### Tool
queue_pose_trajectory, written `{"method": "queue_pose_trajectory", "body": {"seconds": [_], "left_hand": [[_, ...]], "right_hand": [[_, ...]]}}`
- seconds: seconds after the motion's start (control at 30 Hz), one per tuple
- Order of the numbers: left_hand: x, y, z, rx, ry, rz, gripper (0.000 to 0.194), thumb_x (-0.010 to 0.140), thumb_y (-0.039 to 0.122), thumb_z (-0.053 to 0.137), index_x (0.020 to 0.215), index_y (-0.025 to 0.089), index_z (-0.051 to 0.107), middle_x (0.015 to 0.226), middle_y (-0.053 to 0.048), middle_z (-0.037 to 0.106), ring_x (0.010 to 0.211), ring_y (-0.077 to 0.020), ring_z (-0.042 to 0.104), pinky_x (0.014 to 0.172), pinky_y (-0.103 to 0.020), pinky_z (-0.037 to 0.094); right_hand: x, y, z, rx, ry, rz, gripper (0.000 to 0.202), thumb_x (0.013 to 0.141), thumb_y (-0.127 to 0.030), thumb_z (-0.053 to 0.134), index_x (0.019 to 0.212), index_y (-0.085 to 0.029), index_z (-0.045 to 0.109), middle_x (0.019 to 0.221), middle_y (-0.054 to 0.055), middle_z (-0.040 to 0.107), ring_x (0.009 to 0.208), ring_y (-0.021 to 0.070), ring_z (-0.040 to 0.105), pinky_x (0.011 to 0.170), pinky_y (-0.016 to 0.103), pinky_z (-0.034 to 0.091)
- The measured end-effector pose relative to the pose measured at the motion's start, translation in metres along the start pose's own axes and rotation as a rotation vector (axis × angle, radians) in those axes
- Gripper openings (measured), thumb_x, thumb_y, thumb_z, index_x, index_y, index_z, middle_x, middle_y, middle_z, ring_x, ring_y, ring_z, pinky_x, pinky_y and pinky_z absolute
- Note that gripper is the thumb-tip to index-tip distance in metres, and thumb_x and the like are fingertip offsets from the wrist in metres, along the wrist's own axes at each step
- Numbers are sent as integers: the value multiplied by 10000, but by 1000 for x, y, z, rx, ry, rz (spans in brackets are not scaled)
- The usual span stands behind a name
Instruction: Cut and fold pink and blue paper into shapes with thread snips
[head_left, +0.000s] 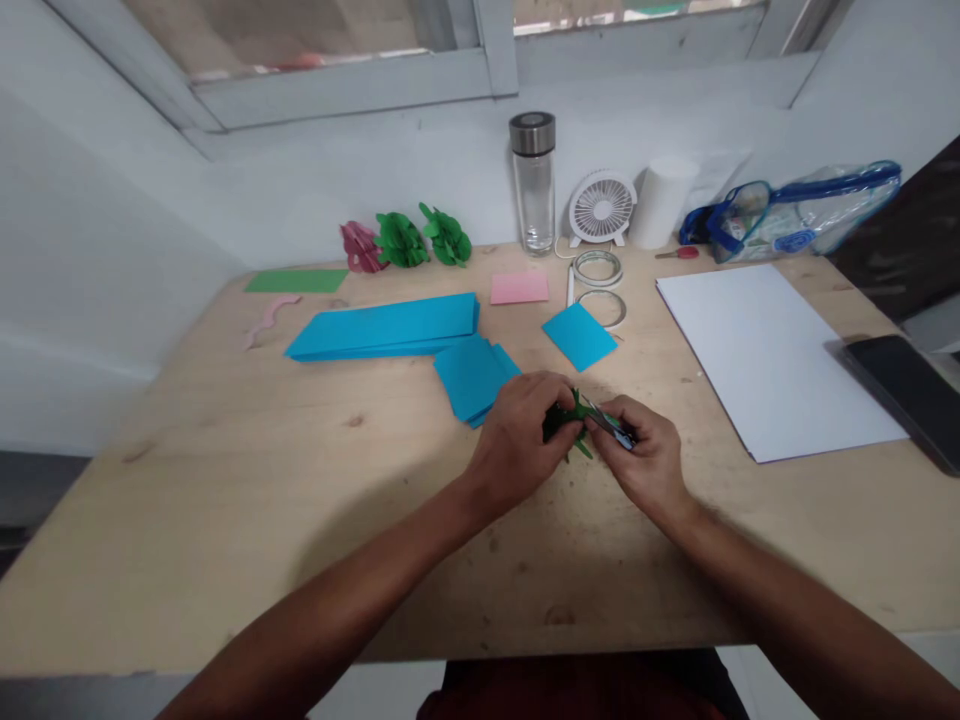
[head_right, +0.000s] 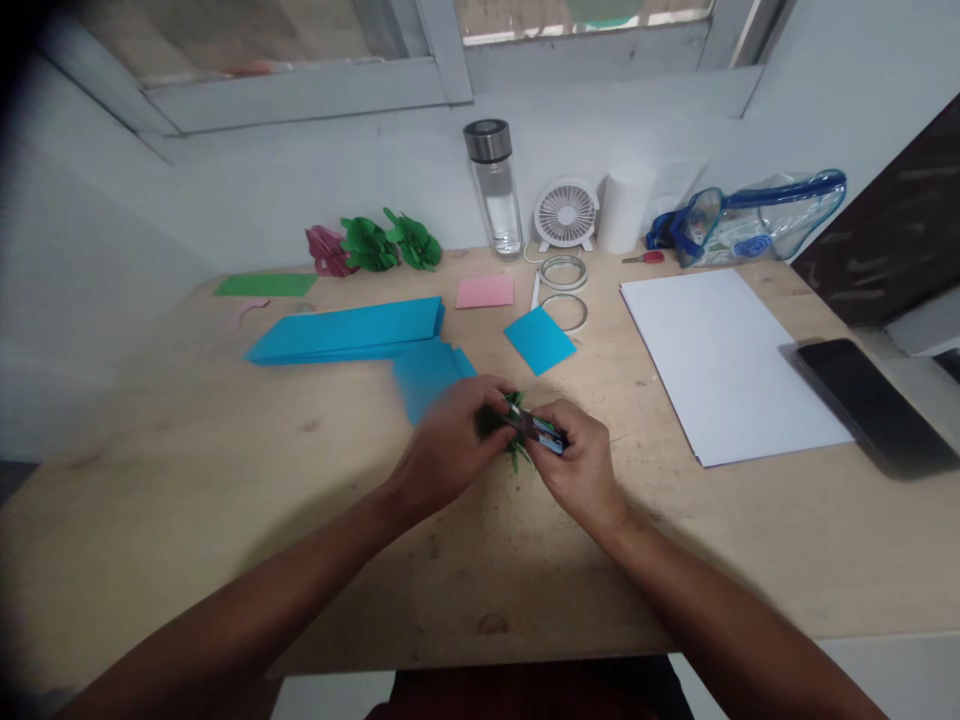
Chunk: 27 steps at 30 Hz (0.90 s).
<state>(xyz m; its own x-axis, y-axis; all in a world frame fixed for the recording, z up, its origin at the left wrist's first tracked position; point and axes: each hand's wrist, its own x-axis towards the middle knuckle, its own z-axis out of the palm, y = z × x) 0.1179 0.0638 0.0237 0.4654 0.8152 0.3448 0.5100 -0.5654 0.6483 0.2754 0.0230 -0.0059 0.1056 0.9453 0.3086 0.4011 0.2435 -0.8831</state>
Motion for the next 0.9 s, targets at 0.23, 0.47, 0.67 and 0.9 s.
{"method": "queue_pose_trajectory", "body": {"seconds": [0.23,0.47,0.67,0.9], "left_hand": [[-3,-2,0,-33,1,15,164,759,137,617,814,212,483,995,-36,640,954,-205,582,823,-375,457],[-4,-5,2,-54,31,31,174,762,147,635,813,216,484,995,-36,641,987,-206,586,848,-386,463],[-2,-4,2,-57,57,44,163,770,148,633,812,209,488,986,-36,646,973,-198,588,851,-380,465],[-2,-9,4,-22,71,52,102,825,213,607,845,218,507,999,-41,645,957,-188,596,845,-371,467]], "right_hand": [[-2,-1,-1,-12,59,-7,75,782,-235,601,714,-204,606,581,-40,512,511,99,434,460,227,308],[-3,0,-1,-3,50,-30,84,791,-261,608,725,-210,612,583,-38,513,510,102,436,462,232,318],[-3,3,1,25,28,-16,57,790,-233,613,741,-207,627,597,-40,549,518,98,466,464,219,339],[-8,0,1,88,90,14,45,793,-256,636,797,-214,654,687,-11,644,570,114,534,504,227,413]]}}
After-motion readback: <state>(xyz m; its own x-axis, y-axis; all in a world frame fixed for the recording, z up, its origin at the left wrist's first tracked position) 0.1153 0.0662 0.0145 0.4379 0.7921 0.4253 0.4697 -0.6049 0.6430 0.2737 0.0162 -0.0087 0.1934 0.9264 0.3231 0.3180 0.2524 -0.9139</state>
